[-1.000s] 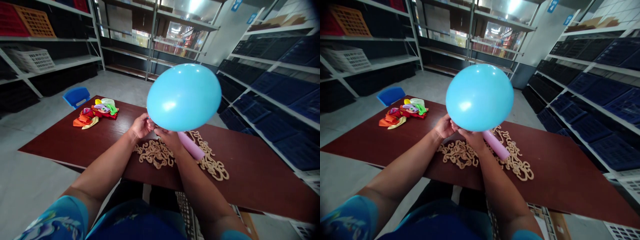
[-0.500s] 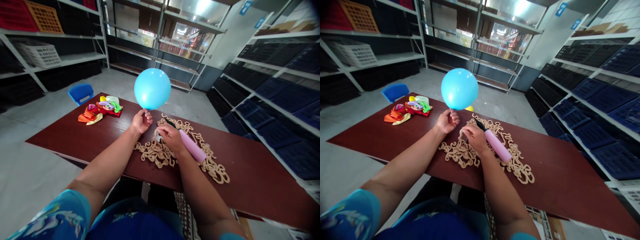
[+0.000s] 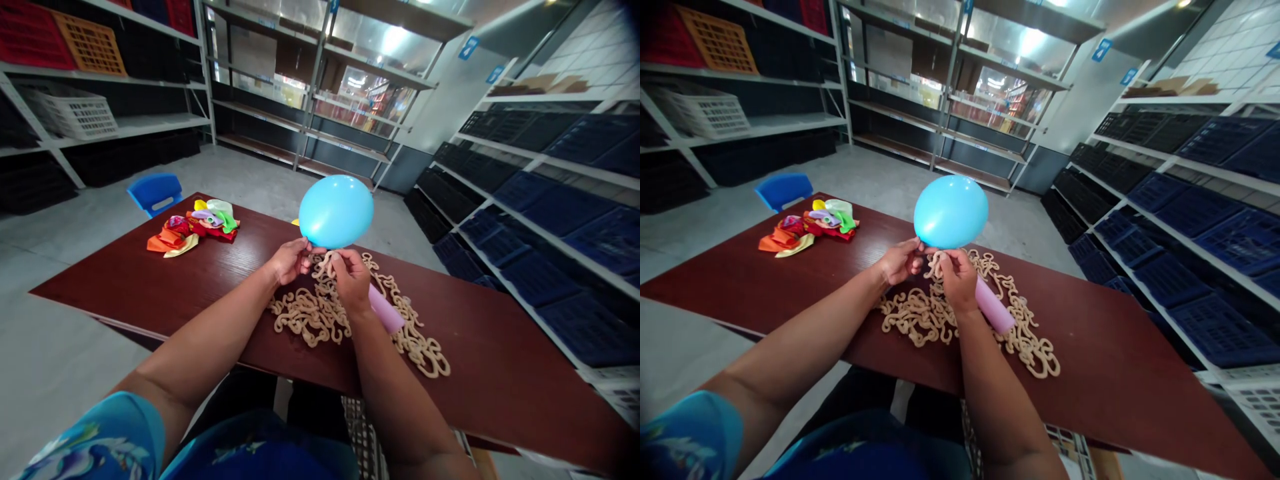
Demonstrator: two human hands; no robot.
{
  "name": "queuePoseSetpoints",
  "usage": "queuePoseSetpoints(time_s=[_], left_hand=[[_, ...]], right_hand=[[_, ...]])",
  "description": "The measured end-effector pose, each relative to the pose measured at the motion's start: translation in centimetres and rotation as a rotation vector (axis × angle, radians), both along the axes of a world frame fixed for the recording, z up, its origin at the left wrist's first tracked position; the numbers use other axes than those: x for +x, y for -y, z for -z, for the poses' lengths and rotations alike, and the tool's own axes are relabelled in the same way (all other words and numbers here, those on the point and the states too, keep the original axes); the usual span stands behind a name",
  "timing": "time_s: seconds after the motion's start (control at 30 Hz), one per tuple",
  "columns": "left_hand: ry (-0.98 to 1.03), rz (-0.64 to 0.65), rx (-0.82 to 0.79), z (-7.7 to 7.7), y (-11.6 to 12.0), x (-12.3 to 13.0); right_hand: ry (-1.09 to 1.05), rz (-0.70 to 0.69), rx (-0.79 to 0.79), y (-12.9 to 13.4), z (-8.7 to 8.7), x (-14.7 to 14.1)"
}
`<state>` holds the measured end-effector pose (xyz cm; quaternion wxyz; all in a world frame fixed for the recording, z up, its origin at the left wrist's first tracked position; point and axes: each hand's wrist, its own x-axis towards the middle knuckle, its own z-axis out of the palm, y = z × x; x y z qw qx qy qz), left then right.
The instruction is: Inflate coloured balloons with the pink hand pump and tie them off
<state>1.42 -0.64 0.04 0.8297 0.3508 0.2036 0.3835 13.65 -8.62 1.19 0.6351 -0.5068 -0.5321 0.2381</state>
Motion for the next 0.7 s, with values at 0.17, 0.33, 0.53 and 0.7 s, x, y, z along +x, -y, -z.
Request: queuePoseSetpoints(time_s=[0.17,0.33,0.53,0.7], left_hand=[[-0.106,0.090,0.045,0.7,0.1,0.4],[-0.152,0.171,0.063,0.7,0.5,0.5],[-0.180,0.201,0.064,0.9,0.9,0.8],[-0.129,0.259,0.068,0.7,1.2,0.8]], right_hand=[[-0.052,0.013,0.050,0.1,-0.2,-0.2],[-0.083,0.055,0.107,-0.1,-0.1,-0.1],[-0.108,0.078,0.165,-0.2,0.0,0.2],[-0.097,0.124,0.157,-0.3,0.0,0.4]])
